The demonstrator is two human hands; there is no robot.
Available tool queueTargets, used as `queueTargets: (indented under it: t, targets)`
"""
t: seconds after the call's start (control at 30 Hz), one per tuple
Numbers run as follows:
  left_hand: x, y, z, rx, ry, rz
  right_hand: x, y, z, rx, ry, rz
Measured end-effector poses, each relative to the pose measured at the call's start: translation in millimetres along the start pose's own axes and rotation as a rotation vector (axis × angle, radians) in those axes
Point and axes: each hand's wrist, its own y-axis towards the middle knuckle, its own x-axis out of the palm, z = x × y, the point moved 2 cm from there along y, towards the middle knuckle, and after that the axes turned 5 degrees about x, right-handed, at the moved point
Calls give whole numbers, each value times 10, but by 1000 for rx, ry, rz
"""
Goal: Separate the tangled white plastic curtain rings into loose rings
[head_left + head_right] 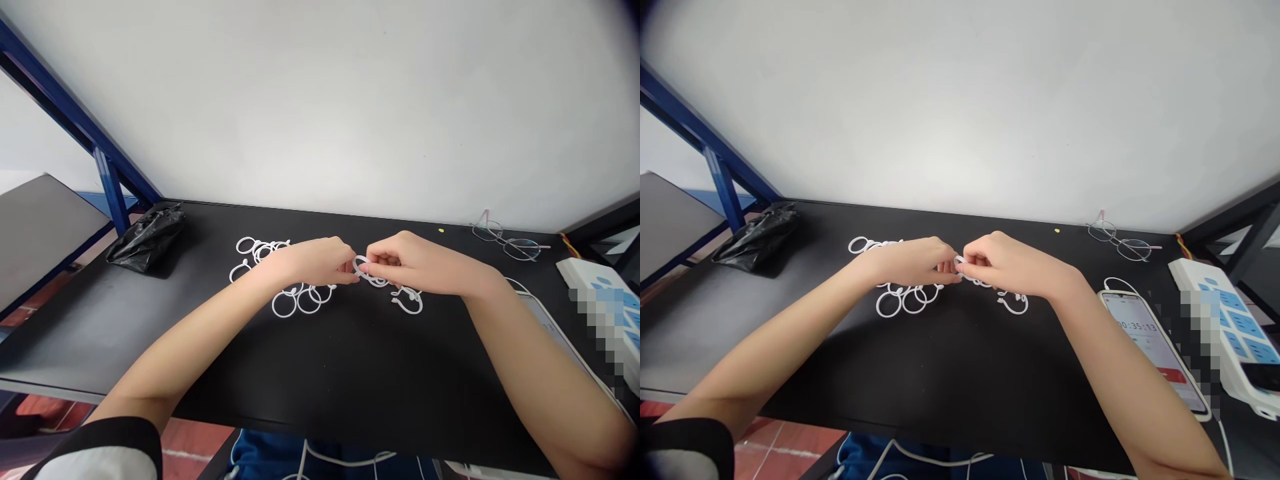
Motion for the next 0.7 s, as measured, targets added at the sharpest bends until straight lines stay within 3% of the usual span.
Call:
queueTargets:
  t: [0.7]
  targets:
    - [9, -48, -30, -1, 32, -11, -67, -56, -22, 40, -19, 66]
